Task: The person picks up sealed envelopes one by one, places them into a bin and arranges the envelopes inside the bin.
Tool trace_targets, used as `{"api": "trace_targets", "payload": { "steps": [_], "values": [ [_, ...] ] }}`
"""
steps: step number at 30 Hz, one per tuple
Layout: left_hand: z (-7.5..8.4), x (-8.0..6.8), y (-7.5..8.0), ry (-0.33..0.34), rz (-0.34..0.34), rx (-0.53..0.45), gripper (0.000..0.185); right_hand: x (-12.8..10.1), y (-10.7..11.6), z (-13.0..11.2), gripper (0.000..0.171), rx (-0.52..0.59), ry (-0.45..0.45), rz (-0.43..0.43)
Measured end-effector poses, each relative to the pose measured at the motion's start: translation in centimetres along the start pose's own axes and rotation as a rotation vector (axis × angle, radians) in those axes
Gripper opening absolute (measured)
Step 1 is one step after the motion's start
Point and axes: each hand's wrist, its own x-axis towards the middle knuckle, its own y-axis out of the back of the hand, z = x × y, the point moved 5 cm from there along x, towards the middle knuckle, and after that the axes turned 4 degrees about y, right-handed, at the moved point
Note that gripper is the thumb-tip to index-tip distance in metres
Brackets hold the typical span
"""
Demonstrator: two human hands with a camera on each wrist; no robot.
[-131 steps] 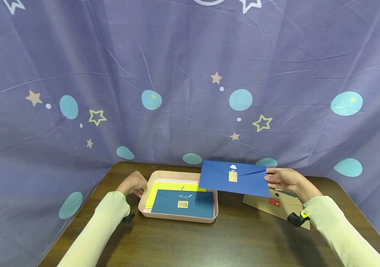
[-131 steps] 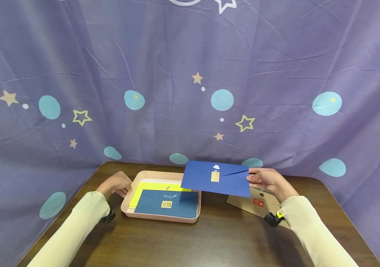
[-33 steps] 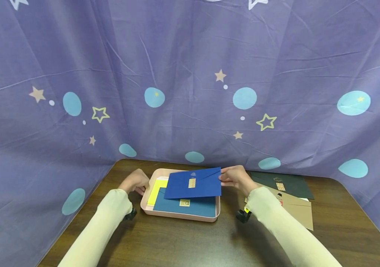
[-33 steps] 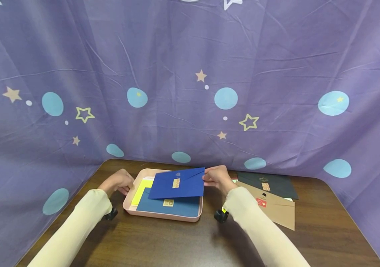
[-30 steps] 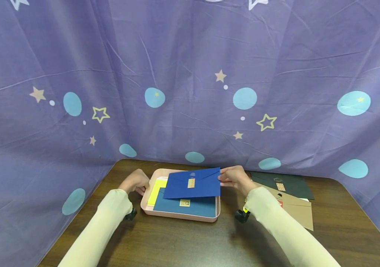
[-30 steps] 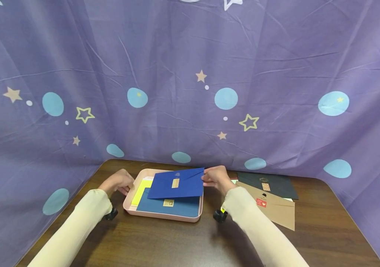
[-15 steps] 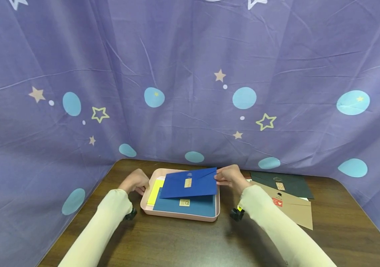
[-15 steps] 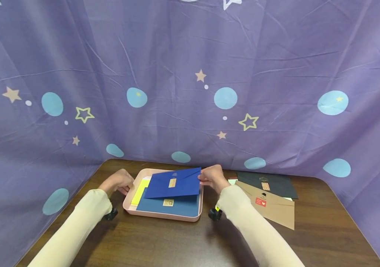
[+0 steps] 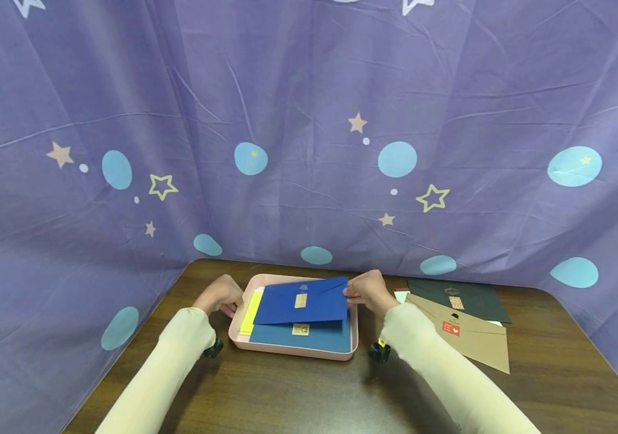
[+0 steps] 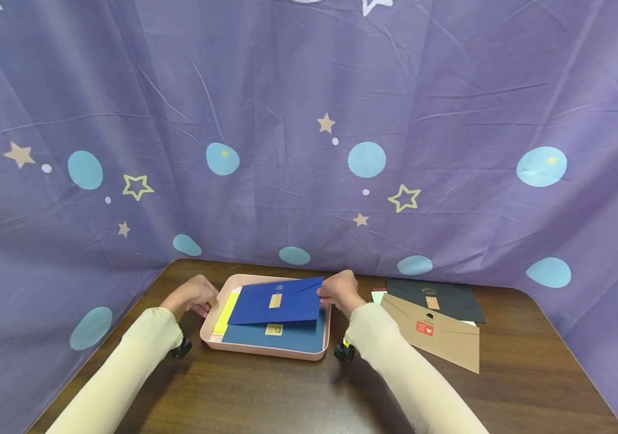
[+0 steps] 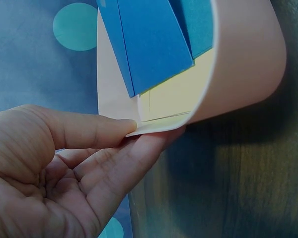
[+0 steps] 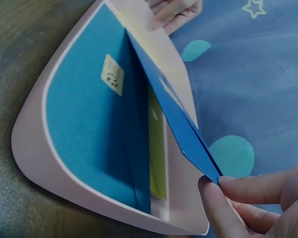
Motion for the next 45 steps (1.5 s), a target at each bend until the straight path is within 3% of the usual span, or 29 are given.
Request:
{"api": "trace_targets", "payload": {
  "steps": [8, 18, 35, 45],
  "values": [
    [0.0, -0.2, 0.1, -0.007, -0.004, -0.015, 0.015, 0.0, -0.8, 0.5, 0.028, -0.063, 0.011, 0.064],
    [0.0, -0.3, 0.0, -0.004, -0.012, -0.01, 0.013, 0.2, -1.2, 1.0, 0.026, -0.056, 0.022, 0.083],
    [0.1, -0.3, -0.1, 0.002, -0.009, -0.011, 0.014, 0.1, -1.7, 1.2, 0.027, -0.092, 0.081, 0.069],
    [0.0, -0.2, -0.1, 0.004, -0.014, -0.017, 0.011, -0.3, -1.9, 0.9, 0.018, -0.133, 0.115, 0.041]
  ]
}}
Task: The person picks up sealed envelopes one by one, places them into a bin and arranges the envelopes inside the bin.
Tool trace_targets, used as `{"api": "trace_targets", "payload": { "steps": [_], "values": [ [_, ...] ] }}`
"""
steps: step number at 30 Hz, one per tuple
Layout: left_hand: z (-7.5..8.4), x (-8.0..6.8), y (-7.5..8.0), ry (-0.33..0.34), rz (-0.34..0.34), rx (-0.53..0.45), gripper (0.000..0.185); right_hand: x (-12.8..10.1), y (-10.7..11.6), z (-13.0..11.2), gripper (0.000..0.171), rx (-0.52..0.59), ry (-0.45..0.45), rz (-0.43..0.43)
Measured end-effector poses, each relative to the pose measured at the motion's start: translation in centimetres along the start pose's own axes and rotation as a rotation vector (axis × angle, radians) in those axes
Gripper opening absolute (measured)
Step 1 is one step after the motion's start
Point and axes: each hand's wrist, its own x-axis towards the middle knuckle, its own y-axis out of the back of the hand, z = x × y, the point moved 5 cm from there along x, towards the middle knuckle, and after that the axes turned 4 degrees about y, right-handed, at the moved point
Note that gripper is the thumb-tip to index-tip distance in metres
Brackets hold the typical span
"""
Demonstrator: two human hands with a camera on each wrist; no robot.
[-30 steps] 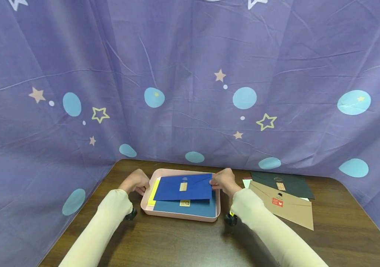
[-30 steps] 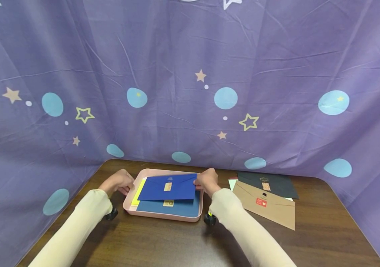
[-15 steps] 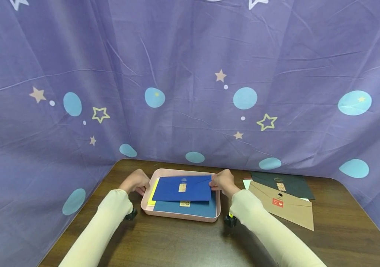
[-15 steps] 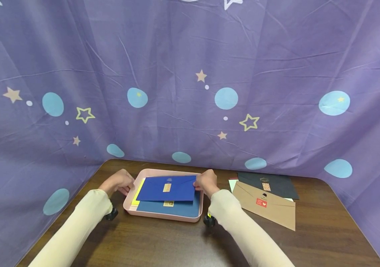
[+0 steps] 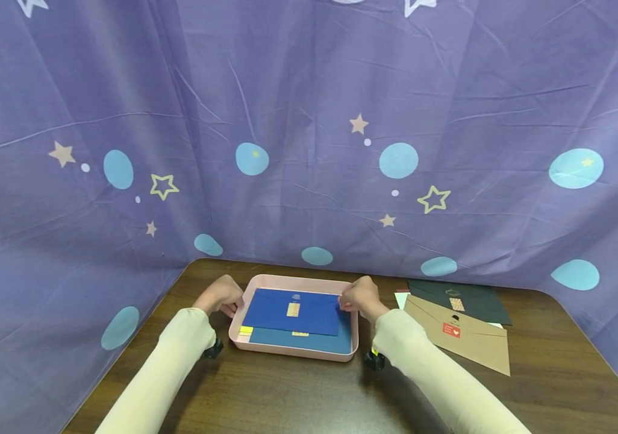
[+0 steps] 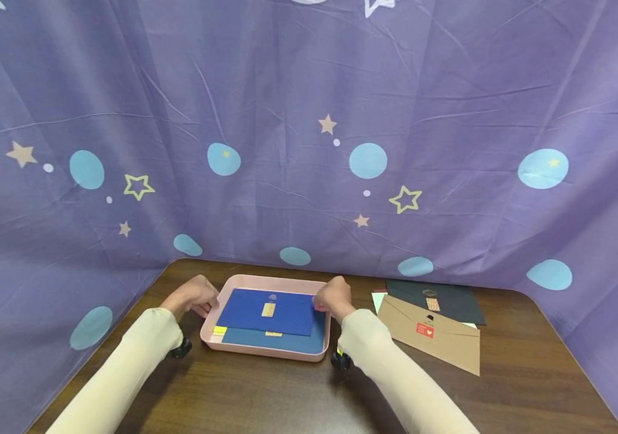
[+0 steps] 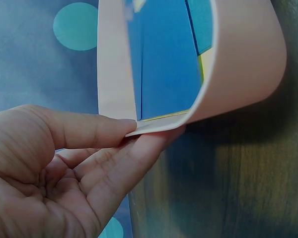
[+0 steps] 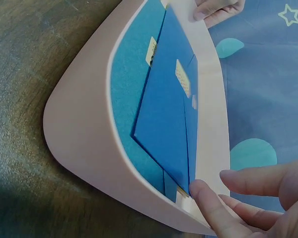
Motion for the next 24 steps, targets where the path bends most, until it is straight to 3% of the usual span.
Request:
{"api": "trace_targets", "payload": {
  "steps": [14, 24],
  "values": [
    [-0.07, 0.15, 0.03, -0.006, 0.003, 0.007, 0.012, -0.01, 0.06, 0.07, 0.011, -0.019, -0.009, 0.0],
    [0.02, 0.04, -0.01, -0.008, 0.004, 0.006, 0.012, -0.12, 0.36, -0.02, 0.015, 0.008, -0.033, -0.025]
  ]
}}
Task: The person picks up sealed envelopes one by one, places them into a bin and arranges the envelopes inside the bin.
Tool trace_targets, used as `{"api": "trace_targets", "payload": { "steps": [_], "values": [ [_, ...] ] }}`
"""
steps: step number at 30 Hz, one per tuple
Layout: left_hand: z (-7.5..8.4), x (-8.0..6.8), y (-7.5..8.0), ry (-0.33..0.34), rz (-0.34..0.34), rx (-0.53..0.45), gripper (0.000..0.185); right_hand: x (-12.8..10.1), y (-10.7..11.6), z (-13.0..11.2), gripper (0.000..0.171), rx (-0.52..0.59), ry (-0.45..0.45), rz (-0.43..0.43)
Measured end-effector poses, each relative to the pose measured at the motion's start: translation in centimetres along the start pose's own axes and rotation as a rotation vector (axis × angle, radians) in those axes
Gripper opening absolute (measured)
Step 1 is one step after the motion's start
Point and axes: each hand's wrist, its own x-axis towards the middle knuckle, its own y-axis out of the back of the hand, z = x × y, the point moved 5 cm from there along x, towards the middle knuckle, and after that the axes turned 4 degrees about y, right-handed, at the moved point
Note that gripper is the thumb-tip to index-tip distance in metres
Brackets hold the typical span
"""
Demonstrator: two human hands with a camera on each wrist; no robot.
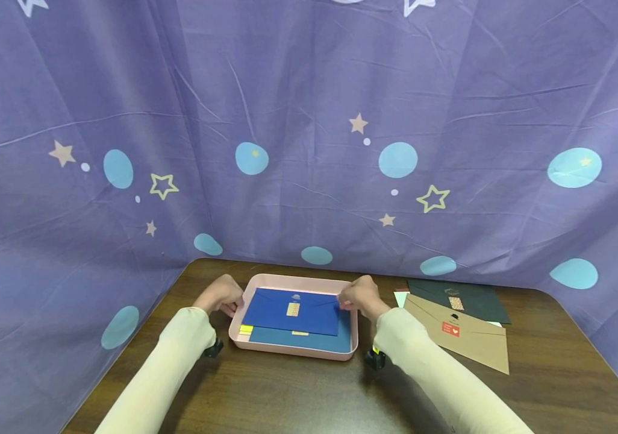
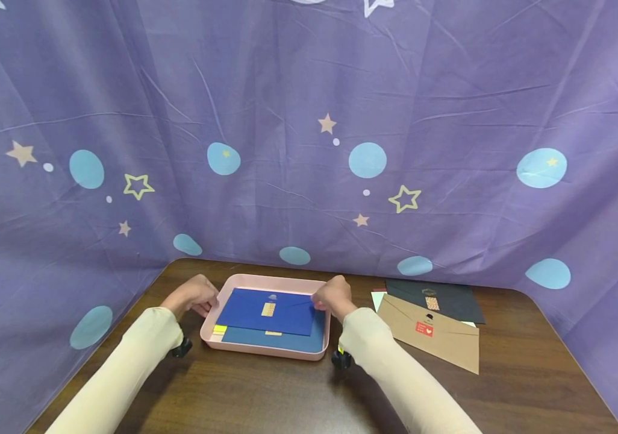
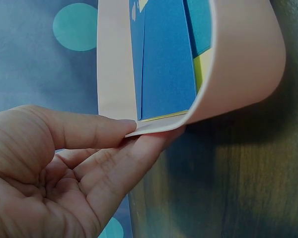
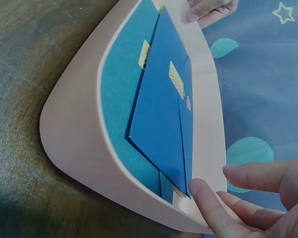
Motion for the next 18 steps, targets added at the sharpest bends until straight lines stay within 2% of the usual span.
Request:
{"api": "trace_targets", "payload": {
  "steps": [4, 9, 18],
  "values": [
    [0.0, 0.0, 0.0, 0.007, 0.002, 0.001, 0.012, 0.2, 0.3, 0.0, 0.016, 0.044, -0.02, -0.041],
    [0.0, -0.1, 0.1, 0.01, 0.002, 0.007, 0.011, 0.2, 1.1, -0.1, 0.023, 0.094, -0.025, -0.137],
    [-0.1, 0.1, 0.1, 0.006, 0.01, 0.016, 0.01, 0.1, 4.8, -0.7, 0.029, -0.013, -0.037, -0.231]
  ]
}}
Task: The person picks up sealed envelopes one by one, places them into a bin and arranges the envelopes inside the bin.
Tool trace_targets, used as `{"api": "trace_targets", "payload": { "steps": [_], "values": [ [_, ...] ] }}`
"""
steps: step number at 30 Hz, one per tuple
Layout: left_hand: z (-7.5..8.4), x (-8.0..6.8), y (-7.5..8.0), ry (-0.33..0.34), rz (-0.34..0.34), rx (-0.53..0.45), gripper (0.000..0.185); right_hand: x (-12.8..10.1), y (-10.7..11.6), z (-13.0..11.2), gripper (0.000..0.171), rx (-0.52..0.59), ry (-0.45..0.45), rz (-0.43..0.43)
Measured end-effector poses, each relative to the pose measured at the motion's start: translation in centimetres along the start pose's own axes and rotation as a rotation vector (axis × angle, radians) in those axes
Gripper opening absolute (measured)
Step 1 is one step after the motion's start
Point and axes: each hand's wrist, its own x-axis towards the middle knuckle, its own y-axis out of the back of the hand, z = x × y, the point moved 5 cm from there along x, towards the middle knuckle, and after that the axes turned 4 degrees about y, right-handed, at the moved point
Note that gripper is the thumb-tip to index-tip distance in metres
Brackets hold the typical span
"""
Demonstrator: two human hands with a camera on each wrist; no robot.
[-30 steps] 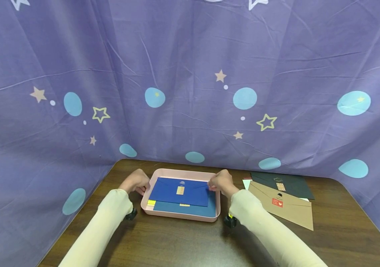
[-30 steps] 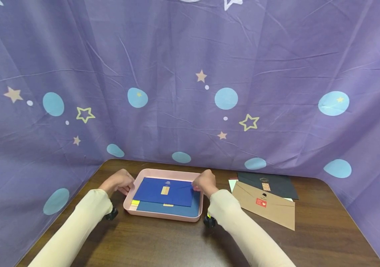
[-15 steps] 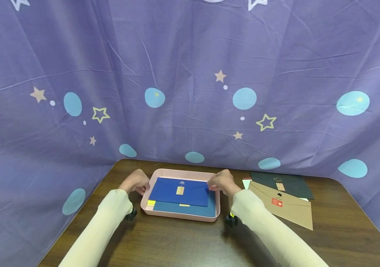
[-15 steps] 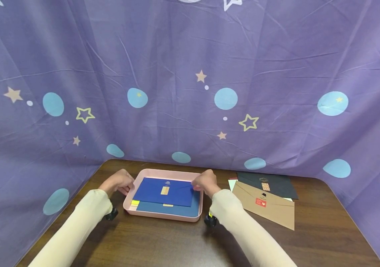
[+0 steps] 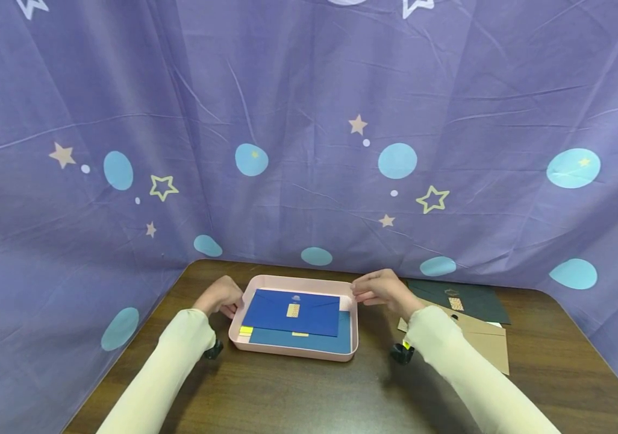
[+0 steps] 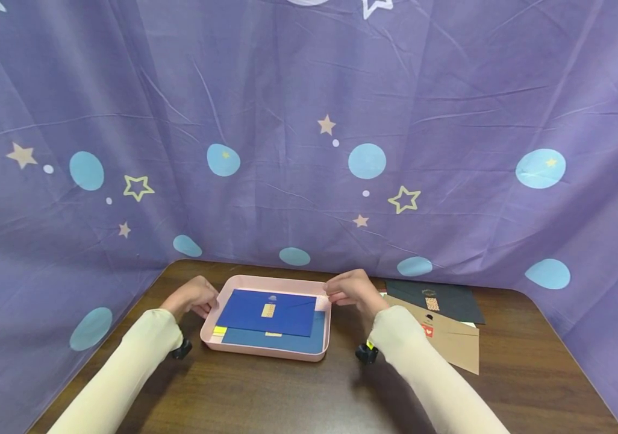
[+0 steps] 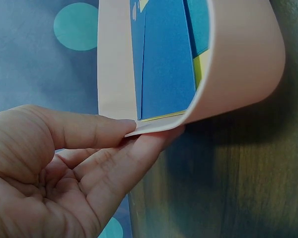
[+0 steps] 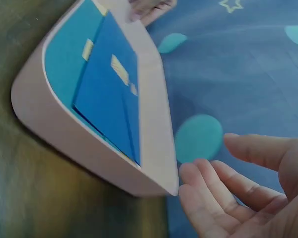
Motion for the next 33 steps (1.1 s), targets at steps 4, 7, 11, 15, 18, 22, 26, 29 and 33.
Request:
{"api": "trace_targets", "payload": {
  "steps": [4, 7, 11, 15, 18, 22, 26, 29, 33],
  "values": [
    [0.0, 0.0, -0.1, -0.002, 0.0, 0.006, 0.011, -1.0, 2.7, -0.1, 0.034, -0.056, 0.045, -0.036],
    [0.1, 0.0, 0.0, -0.007, 0.003, 0.014, 0.011, -1.9, 5.0, 0.2, 0.037, -0.122, 0.071, -0.047],
    [0.1, -0.1, 0.1, -0.003, 0.01, 0.014, 0.012, -3.0, 7.9, 1.0, 0.04, -0.225, 0.098, -0.053],
    [0.1, -0.1, 0.1, 0.0, 0.01, 0.007, 0.014, -3.8, 10.5, 2.1, 0.04, -0.309, 0.117, -0.035],
    [0.0, -0.1, 0.0, -0.001, 0.007, 0.002, 0.013, -4.1, 12.2, 3.0, 0.039, -0.368, 0.132, -0.017],
    [0.0, -0.2, -0.1, 0.0, 0.01, 0.006, 0.011, -4.4, 14.3, 3.7, 0.036, -0.474, 0.171, -0.014],
    [0.1, -0.3, 0.0, 0.004, 0.012, 0.017, 0.01, -4.7, 15.9, 3.8, 0.036, -0.589, 0.191, -0.043],
    [0.1, -0.4, 0.0, 0.006, 0.014, 0.02, 0.009, -4.9, 16.9, 3.9, 0.037, -0.644, 0.181, -0.066],
    [0.1, -0.4, 0.1, 0.002, 0.015, 0.018, 0.009, -5.1, 17.8, 4.2, 0.035, -0.69, 0.153, -0.083]
  ]
}}
